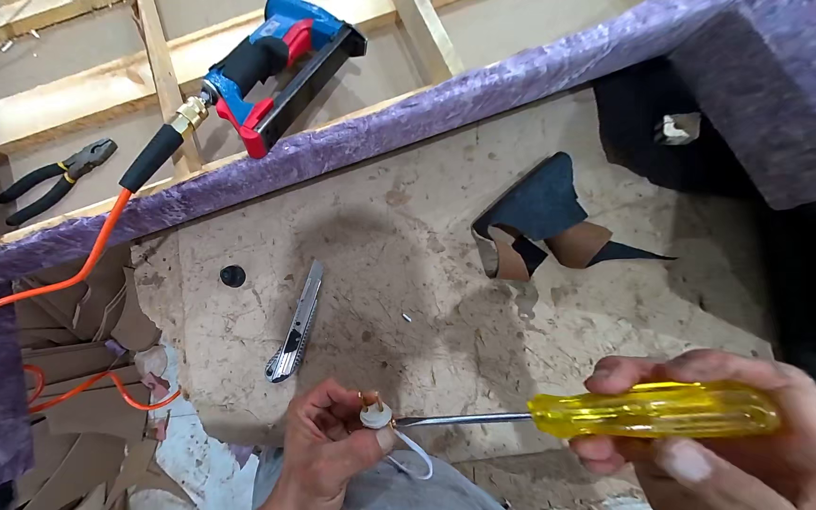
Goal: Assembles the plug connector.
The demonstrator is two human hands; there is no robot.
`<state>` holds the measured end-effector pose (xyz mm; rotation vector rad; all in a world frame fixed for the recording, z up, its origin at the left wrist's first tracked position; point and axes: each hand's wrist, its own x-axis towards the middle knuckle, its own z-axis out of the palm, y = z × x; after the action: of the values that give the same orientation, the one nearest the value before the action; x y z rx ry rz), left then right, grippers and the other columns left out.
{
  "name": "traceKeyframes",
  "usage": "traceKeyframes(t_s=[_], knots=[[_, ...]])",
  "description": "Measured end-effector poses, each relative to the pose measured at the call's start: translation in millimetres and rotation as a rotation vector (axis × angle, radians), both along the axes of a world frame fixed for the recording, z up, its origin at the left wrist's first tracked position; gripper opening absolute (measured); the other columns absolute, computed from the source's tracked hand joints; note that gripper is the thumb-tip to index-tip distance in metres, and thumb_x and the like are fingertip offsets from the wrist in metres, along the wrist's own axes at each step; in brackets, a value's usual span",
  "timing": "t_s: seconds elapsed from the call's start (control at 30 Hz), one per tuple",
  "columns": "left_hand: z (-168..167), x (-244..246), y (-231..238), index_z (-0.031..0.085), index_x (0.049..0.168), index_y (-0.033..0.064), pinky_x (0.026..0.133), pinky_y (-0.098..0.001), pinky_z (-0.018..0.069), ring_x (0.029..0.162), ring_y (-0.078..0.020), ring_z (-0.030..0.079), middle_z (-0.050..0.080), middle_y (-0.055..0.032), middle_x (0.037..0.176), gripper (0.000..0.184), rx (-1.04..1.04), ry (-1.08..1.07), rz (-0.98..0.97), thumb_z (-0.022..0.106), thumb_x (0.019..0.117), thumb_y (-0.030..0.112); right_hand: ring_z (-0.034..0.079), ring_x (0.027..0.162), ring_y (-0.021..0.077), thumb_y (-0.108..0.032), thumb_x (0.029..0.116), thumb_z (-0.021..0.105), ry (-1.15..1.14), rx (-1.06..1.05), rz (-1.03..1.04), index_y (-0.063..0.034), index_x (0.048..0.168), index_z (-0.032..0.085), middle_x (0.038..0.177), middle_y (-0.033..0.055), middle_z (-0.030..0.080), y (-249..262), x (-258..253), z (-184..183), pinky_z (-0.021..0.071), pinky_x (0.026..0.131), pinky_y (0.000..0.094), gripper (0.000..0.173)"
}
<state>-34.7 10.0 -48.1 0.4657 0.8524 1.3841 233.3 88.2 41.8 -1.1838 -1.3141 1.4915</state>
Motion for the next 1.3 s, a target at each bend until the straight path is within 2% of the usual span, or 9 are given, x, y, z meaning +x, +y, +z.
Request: traceKeyframes(t_s=[0.1,0.23,0.4,0.53,0.7,0.87,1.0,1.2,1.3], knots=[[0,-2,0,0.076,0.102,0.0136,0.074,-0.0299,0.0633,0.086,-0.0143,0.075,0.077,-0.009,0.1,0.021,-0.017,0.008,-0.012,0.079,0.0844,0.003,0.076,0.09,0.0183,-0.027,0.0984,0.071,-0.116,-0.037,0.139,-0.027,0.128,0.056,0.12,0.0,0.072,2,20,7,0.0665,0.071,0.0309,0.033],[1,1,1,0.075,0.103,0.0127,0.075,-0.0308,0.0633,0.086,-0.0153,0.075,0.077,-0.0101,0.1,0.02,-0.018,0.011,-0.038,0.079,0.0849,0.004,0.073,0.096,0.0091,-0.026,0.0906,0.079,-0.315,0.106,0.289,-0.0228,0.112,0.069,0.104,-0.0068,0.075,12,41,18,0.0638,0.083,0.03,0.024],[3,3,3,0.076,0.103,0.012,0.074,-0.0309,0.0635,0.085,-0.0153,0.075,0.077,-0.0101,0.098,0.021,-0.015,0.041,-0.06,0.08,0.084,0.003,0.07,0.085,0.0121,-0.026,0.0991,0.068,-0.626,0.231,0.566,-0.0057,0.109,0.074,0.1,0.0111,0.074,32,45,31,0.0595,0.072,0.0308,0.023],[2,3,3,0.076,0.1,0.0128,0.074,-0.0319,0.0638,0.083,-0.0149,0.075,0.077,-0.0084,0.097,0.02,-0.055,0.073,-0.045,0.082,0.0822,0.006,0.069,0.094,0.0265,-0.038,0.0964,0.071,-0.827,0.336,0.782,-0.007,0.115,0.066,0.114,0.0162,0.068,44,35,45,0.058,0.072,0.0444,0.036],[1,3,2,0.076,0.101,0.0108,0.073,-0.0317,0.0635,0.083,-0.0149,0.075,0.077,-0.01,0.098,0.02,-0.047,0.068,-0.052,0.081,0.0828,0.004,0.069,0.082,0.0263,-0.028,0.0995,0.068,-0.872,0.498,0.831,-0.007,0.115,0.071,0.103,0.0156,0.071,47,37,43,0.0558,0.062,0.0407,0.026],[2,5,3,0.075,0.101,0.0099,0.073,-0.0321,0.0635,0.083,-0.0153,0.075,0.077,-0.0105,0.098,0.021,-0.06,0.071,-0.039,0.081,0.0818,0.003,0.065,0.088,0.0353,-0.033,0.1069,0.054,-1.017,0.619,0.842,-0.0115,0.132,0.067,0.097,0.0164,0.069,45,31,41,0.0515,0.07,0.0478,0.036],[2,4,2,0.075,0.103,0.0094,0.074,-0.0328,0.0638,0.084,-0.0162,0.076,0.077,-0.0108,0.099,0.022,-0.06,0.06,-0.048,0.08,0.0821,0.003,0.066,0.074,0.0377,-0.036,0.1001,0.066,-0.995,0.518,0.898,-0.0021,0.113,0.063,0.088,0.0206,0.067,45,26,46,0.0505,0.057,0.0493,0.037],[1,5,2,0.076,0.102,0.0097,0.074,-0.0321,0.0639,0.084,-0.0155,0.076,0.077,-0.0098,0.097,0.022,-0.051,0.075,-0.053,0.081,0.0819,0.003,0.069,0.078,0.0314,-0.035,0.1076,0.053,-0.896,0.464,0.883,-0.0027,0.106,0.071,0.093,0.0185,0.071,44,26,38,0.054,0.06,0.0454,0.037],[2,7,3,0.076,0.103,0.0085,0.074,-0.0305,0.0632,0.083,-0.0143,0.075,0.077,-0.0101,0.097,0.022,-0.025,0.074,-0.064,0.08,0.0824,0.003,0.067,0.074,0.033,-0.035,0.1104,0.045,-0.992,0.513,0.85,-0.003,0.096,0.07,0.083,0.0168,0.068,40,22,34,0.0495,0.055,0.0463,0.043]])
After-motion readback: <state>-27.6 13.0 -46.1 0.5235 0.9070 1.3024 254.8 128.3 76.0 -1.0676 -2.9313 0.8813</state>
